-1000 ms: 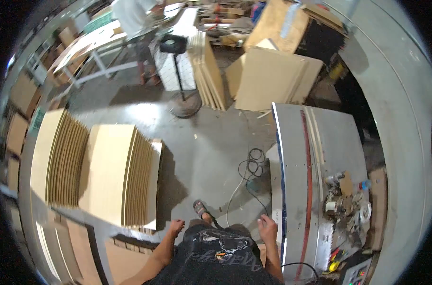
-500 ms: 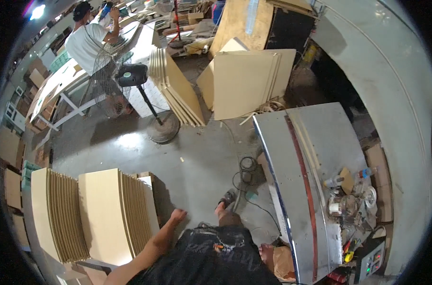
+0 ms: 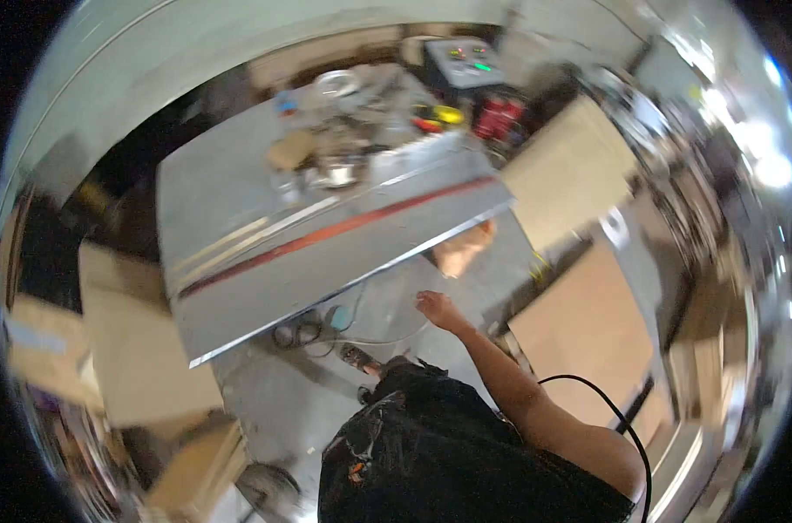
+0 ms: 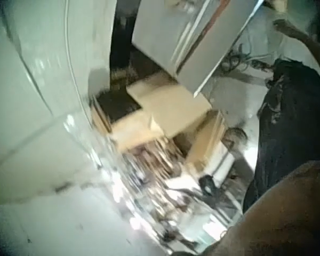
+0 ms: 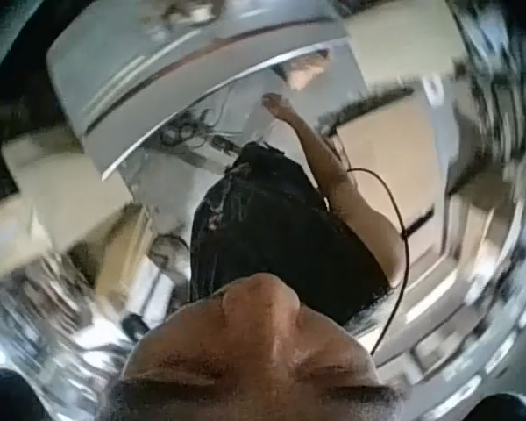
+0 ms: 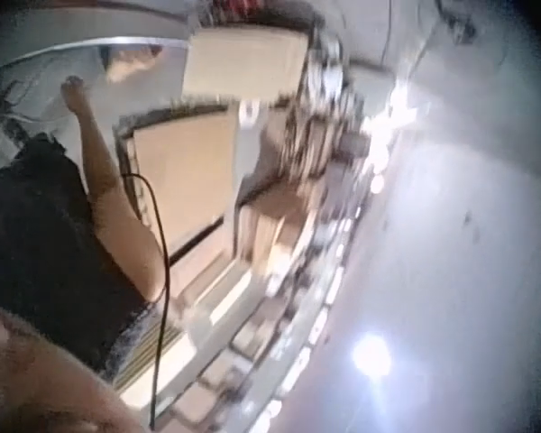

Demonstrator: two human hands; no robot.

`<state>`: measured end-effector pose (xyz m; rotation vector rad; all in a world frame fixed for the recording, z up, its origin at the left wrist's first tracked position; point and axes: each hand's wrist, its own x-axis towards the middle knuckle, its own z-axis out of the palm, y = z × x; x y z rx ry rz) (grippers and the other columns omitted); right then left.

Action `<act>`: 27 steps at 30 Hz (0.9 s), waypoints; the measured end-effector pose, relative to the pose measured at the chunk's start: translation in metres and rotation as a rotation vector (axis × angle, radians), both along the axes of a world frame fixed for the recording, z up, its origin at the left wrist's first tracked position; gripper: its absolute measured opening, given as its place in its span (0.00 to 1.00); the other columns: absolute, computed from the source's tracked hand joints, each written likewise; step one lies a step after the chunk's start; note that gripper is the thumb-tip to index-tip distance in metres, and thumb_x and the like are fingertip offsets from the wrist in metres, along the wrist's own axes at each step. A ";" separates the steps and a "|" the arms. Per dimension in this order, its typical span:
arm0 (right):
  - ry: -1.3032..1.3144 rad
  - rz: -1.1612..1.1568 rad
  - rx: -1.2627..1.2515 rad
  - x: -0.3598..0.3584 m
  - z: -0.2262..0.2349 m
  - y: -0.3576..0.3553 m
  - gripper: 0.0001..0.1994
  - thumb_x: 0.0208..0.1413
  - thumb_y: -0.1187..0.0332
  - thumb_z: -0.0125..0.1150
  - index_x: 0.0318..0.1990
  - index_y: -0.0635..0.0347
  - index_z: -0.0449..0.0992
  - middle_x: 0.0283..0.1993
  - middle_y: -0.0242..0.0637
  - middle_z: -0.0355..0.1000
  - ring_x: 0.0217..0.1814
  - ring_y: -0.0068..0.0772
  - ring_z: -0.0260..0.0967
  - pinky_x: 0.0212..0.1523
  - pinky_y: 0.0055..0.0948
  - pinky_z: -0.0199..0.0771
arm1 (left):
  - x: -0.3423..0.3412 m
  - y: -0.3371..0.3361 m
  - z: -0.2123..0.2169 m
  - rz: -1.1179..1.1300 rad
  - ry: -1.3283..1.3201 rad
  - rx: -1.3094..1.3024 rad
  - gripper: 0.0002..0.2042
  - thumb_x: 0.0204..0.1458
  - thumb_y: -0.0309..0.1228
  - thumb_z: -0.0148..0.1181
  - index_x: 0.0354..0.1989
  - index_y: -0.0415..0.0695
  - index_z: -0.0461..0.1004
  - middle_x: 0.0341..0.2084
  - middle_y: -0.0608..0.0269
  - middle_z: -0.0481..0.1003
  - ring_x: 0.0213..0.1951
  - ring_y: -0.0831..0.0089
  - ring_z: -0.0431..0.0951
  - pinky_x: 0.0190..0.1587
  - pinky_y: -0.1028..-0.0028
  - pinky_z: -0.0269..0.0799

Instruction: Inspecting and manually trimming the edges of laminated furniture panels in a factory.

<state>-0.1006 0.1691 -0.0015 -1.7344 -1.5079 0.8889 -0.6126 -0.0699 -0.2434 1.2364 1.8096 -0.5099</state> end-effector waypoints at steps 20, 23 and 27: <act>0.465 -0.537 -1.127 0.016 -0.108 -0.257 0.17 0.61 0.54 0.52 0.49 0.55 0.73 0.39 0.36 0.76 0.34 0.33 0.72 0.30 0.35 0.65 | 0.139 0.157 0.186 0.480 -0.720 0.361 0.12 0.58 0.40 0.58 0.35 0.44 0.76 0.31 0.63 0.77 0.36 0.77 0.77 0.38 0.74 0.71; 0.541 -0.150 -0.874 0.006 -0.088 -0.152 0.21 0.60 0.51 0.53 0.52 0.56 0.68 0.39 0.37 0.75 0.36 0.34 0.73 0.33 0.38 0.69 | 0.081 0.096 0.050 0.627 -0.759 0.625 0.17 0.56 0.43 0.57 0.39 0.38 0.76 0.33 0.52 0.78 0.38 0.60 0.78 0.40 0.62 0.74; 0.329 0.070 -0.800 -0.036 -0.069 -0.061 0.20 0.59 0.52 0.53 0.51 0.54 0.68 0.39 0.37 0.75 0.37 0.35 0.73 0.36 0.39 0.70 | 0.046 0.032 0.076 0.652 0.091 0.563 0.17 0.56 0.44 0.54 0.41 0.41 0.77 0.36 0.50 0.78 0.41 0.49 0.77 0.44 0.59 0.73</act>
